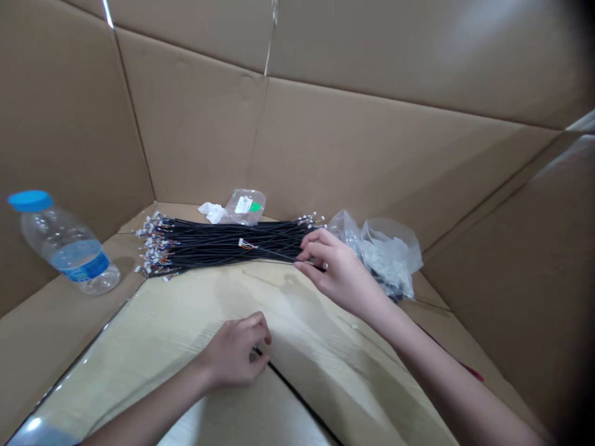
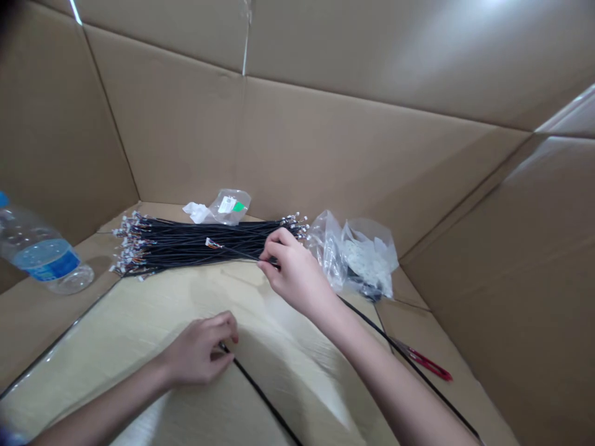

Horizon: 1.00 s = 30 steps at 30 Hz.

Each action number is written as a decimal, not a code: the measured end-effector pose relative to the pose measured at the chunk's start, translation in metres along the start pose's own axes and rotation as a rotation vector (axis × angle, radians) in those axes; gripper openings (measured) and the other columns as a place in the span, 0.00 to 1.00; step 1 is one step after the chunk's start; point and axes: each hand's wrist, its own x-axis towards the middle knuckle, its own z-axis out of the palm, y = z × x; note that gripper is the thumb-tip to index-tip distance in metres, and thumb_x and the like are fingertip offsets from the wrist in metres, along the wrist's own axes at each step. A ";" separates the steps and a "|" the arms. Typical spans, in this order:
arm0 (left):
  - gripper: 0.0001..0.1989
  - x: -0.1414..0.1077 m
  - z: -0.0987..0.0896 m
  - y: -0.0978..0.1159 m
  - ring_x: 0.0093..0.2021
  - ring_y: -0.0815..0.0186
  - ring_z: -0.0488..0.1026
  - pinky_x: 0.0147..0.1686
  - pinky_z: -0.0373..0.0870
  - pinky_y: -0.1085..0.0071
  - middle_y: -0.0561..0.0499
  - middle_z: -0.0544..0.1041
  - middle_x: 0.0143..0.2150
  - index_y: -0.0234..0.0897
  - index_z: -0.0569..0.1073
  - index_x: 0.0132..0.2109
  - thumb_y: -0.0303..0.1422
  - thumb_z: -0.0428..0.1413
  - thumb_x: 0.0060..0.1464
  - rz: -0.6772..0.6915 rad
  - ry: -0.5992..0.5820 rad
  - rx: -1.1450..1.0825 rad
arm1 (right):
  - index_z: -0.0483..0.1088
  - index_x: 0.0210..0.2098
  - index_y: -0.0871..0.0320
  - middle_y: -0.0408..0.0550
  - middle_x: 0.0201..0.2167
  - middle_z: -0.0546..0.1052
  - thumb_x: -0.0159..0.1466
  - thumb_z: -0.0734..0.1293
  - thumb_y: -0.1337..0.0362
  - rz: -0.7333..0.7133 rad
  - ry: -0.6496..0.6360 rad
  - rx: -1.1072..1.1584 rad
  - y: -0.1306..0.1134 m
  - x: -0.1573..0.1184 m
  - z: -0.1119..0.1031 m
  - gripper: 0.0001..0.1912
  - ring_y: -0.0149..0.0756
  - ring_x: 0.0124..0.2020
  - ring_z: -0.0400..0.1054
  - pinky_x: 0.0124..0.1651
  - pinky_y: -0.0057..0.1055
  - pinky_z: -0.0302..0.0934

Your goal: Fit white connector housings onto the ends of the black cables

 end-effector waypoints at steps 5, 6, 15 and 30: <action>0.09 0.002 0.006 -0.008 0.41 0.66 0.71 0.39 0.60 0.73 0.51 0.73 0.42 0.37 0.73 0.38 0.30 0.55 0.47 0.035 -0.038 0.134 | 0.70 0.32 0.61 0.50 0.44 0.71 0.63 0.67 0.71 -0.165 -0.088 -0.095 -0.013 0.073 0.034 0.03 0.29 0.31 0.66 0.36 0.29 0.61; 0.09 0.002 0.007 -0.009 0.42 0.66 0.71 0.39 0.60 0.72 0.51 0.73 0.41 0.37 0.73 0.39 0.31 0.55 0.47 0.039 -0.040 0.150 | 0.71 0.33 0.61 0.51 0.46 0.71 0.64 0.66 0.71 -0.199 -0.093 -0.121 -0.017 0.087 0.042 0.03 0.30 0.31 0.66 0.35 0.29 0.60; 0.12 0.007 0.004 -0.005 0.41 0.67 0.72 0.39 0.64 0.74 0.50 0.74 0.43 0.37 0.72 0.38 0.24 0.53 0.44 0.033 -0.027 0.179 | 0.71 0.46 0.62 0.53 0.56 0.69 0.67 0.65 0.66 -0.469 -0.113 -0.236 -0.031 0.172 0.121 0.09 0.37 0.46 0.69 0.46 0.37 0.68; 0.10 0.005 -0.006 -0.007 0.30 0.71 0.68 0.34 0.63 0.76 0.49 0.72 0.41 0.37 0.71 0.37 0.24 0.45 0.53 0.040 0.007 0.232 | 0.72 0.45 0.63 0.58 0.57 0.69 0.67 0.62 0.69 -0.277 -0.275 -0.349 0.072 -0.022 0.080 0.10 0.40 0.50 0.68 0.50 0.36 0.63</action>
